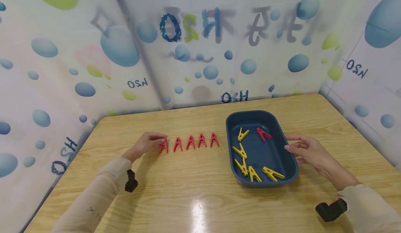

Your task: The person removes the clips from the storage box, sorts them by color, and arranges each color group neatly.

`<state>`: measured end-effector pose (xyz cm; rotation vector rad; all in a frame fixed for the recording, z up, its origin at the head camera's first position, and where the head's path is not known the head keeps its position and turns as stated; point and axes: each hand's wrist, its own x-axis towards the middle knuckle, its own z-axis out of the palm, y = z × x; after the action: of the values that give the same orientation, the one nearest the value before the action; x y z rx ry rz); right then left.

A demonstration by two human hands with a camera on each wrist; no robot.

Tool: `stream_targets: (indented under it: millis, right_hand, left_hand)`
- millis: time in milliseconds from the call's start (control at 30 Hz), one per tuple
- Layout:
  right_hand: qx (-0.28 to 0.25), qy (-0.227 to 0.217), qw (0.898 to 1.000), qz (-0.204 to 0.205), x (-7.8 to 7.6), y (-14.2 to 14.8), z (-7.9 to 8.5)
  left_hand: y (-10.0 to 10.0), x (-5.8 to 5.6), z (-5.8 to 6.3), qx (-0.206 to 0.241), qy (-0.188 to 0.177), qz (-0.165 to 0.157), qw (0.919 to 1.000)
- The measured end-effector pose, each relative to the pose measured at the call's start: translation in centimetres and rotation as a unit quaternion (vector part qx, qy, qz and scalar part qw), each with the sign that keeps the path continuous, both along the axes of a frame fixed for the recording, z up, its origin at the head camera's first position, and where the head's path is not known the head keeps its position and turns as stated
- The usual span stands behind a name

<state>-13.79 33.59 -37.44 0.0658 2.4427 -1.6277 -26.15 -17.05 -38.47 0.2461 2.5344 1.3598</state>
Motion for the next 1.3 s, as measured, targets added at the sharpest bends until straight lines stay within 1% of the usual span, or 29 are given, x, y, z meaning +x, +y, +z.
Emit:
stream_targets:
  millis: [200, 400, 567, 1000, 1133, 1233, 1300]
  right_hand:
    - [0.002, 0.000, 1.000, 0.000, 0.03, -0.04, 0.04]
    - [0.003, -0.001, 1.000, 0.000, 0.10, -0.08, 0.05]
    - [0.009, -0.001, 1.000, -0.001, 0.05, -0.12, 0.06]
    - [0.011, 0.001, 1.000, 0.000, 0.09, -0.11, 0.01]
    - [0.007, 0.003, 1.000, 0.001, 0.14, -0.08, 0.01]
    - [0.006, 0.002, 1.000, 0.001, 0.13, -0.09, 0.01]
    - [0.006, 0.001, 1.000, 0.000, 0.12, -0.09, 0.02]
  left_hand:
    - [0.30, -0.23, -0.13, -0.005, -0.020, 0.025, 0.9995]
    - [0.51, -0.28, -0.20, -0.003, -0.017, 0.024, 0.9996]
    - [0.58, -0.28, -0.33, -0.013, -0.012, 0.026, 0.9995]
    - [0.68, -0.35, -0.81, -0.018, -0.007, 0.047, 0.9987]
    - [0.71, -0.26, -0.64, -0.010, -0.014, 0.045, 0.9988]
    - [0.75, -0.17, -0.28, 0.000, -0.023, 0.044, 0.9988]
    - [0.71, -0.19, 0.02, -0.001, -0.014, 0.041, 0.9991]
